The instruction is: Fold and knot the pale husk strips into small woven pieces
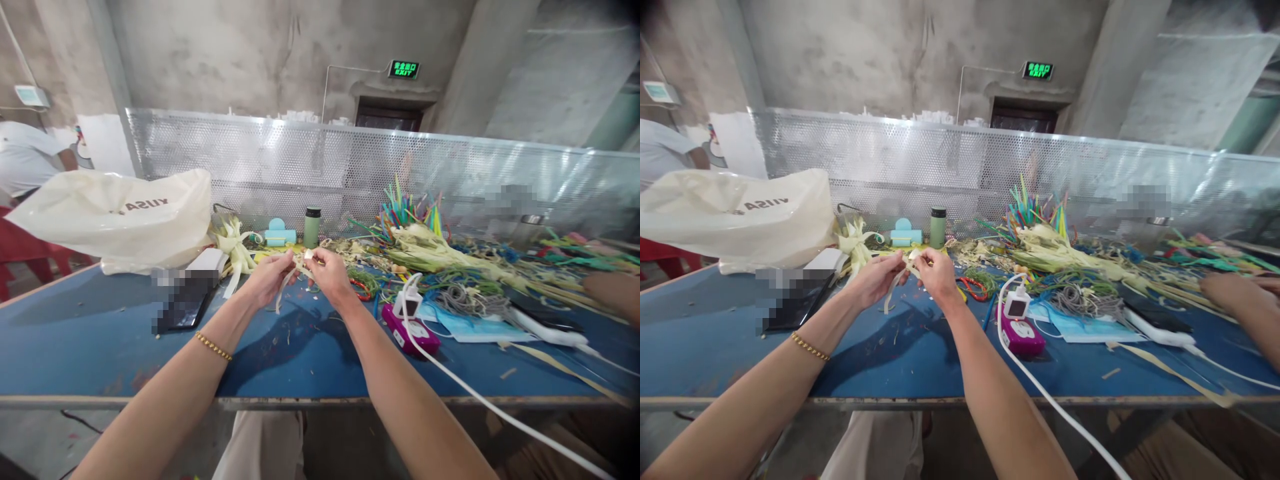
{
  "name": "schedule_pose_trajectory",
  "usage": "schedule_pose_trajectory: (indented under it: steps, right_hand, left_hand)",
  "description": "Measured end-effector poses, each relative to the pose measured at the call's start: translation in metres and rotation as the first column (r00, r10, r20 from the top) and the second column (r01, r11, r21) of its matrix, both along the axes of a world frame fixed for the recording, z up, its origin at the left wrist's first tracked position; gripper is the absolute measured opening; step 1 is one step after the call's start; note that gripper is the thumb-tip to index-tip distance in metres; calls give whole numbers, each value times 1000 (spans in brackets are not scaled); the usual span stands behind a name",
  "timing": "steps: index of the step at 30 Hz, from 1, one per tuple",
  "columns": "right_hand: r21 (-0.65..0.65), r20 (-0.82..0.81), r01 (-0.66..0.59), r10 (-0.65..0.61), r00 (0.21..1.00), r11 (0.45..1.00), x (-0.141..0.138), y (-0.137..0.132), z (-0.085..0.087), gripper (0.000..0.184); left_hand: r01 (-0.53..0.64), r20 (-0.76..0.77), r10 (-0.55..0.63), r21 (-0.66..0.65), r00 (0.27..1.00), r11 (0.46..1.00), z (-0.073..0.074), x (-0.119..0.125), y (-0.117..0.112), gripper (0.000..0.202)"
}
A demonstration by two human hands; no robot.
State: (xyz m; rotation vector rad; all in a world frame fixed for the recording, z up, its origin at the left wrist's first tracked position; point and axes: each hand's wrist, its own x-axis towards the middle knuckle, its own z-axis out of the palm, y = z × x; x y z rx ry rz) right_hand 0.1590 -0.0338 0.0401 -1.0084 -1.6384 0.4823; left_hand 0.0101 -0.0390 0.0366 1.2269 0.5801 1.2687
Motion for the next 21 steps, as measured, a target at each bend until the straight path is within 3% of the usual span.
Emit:
schedule_pose_trajectory:
  steps: [6, 13, 21]
  right_hand:
    - [-23, -6, -15, 15, 1000, 1000, -2, 2, -3, 18]
    - [-52, -12, -5, 4, 1000, 999, 0, 12, -10, 21]
    - [-120, -121, -67, 52, 991, 991, 0, 15, -13, 21]
  left_hand:
    - [-18, -61, 25, 109, 998, 994, -6, 1, 5, 27]
    - [-83, -115, 94, 99, 989, 992, -8, 2, 6, 23]
    - [-54, -152, 70, 111, 986, 992, -7, 2, 4, 23]
